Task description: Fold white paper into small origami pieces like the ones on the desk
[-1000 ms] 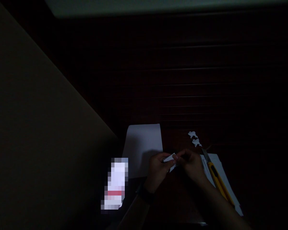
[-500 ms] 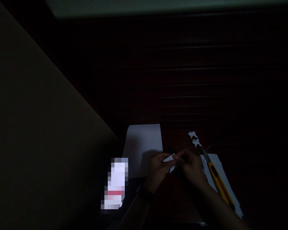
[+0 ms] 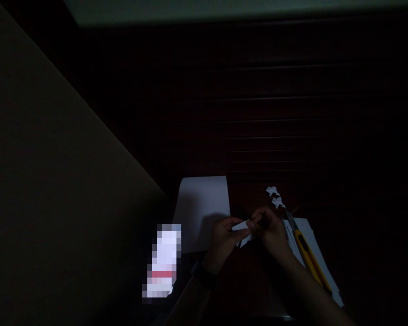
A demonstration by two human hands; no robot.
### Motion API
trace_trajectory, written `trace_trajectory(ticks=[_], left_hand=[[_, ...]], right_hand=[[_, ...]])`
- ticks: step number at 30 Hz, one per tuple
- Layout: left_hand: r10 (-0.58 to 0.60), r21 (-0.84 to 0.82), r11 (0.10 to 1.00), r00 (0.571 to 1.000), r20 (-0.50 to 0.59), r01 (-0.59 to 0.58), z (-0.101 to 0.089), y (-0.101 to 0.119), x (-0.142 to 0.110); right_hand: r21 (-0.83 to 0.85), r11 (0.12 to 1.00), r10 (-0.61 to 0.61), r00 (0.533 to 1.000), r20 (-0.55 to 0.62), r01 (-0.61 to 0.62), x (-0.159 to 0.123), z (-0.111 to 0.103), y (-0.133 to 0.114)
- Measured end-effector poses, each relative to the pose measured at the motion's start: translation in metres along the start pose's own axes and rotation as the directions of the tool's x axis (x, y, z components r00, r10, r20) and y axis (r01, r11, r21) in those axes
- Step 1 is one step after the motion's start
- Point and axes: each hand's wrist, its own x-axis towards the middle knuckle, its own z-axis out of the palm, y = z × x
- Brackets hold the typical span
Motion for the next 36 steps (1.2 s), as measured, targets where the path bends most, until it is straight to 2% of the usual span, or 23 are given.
trace_trajectory(ticks=[5, 10, 14, 19, 23, 27, 30, 36], left_hand=[[-0.050, -0.069, 0.996, 0.997, 0.056, 0.054, -0.003, 0.007, -0.002], [0.015, -0.133, 0.991, 0.996, 0.088, -0.004, -0.001, 0.017, -0.006], [0.038, -0.207, 0.978, 0.997, 0.065, -0.024, 0.001, 0.014, -0.006], [0.045, -0.207, 0.977, 0.999, -0.027, -0.050, 0.001, 0.009, -0.003], [0.050, -0.184, 0.981, 0.995, -0.085, -0.065, -0.001, 0.007, -0.001], [0.047, -0.136, 0.989, 0.993, -0.108, -0.062, -0.002, 0.003, 0.001], [0.028, -0.105, 0.994, 0.997, -0.071, -0.035, -0.002, 0.000, 0.002], [0.030, -0.103, 0.994, 0.998, -0.050, -0.035, -0.002, 0.001, 0.001]], right_hand=[[0.036, 0.999, 0.001, 1.000, -0.024, 0.000, 0.003, -0.002, 0.006], [0.066, 0.998, 0.029, 0.996, -0.090, -0.023, 0.004, -0.002, 0.009], [0.042, 0.998, 0.049, 0.993, -0.109, -0.045, 0.004, 0.000, 0.008], [0.016, 0.996, 0.089, 0.996, -0.006, -0.088, 0.006, -0.002, 0.005], [-0.056, 0.996, 0.073, 0.995, 0.072, -0.069, 0.006, -0.005, 0.004], [-0.073, 0.996, 0.068, 0.982, 0.177, -0.056, 0.006, -0.006, 0.003], [-0.037, 0.998, 0.059, 0.966, 0.253, -0.051, 0.005, -0.005, 0.005], [0.002, 0.975, 0.215, 0.951, 0.221, -0.221, 0.003, -0.005, 0.015]])
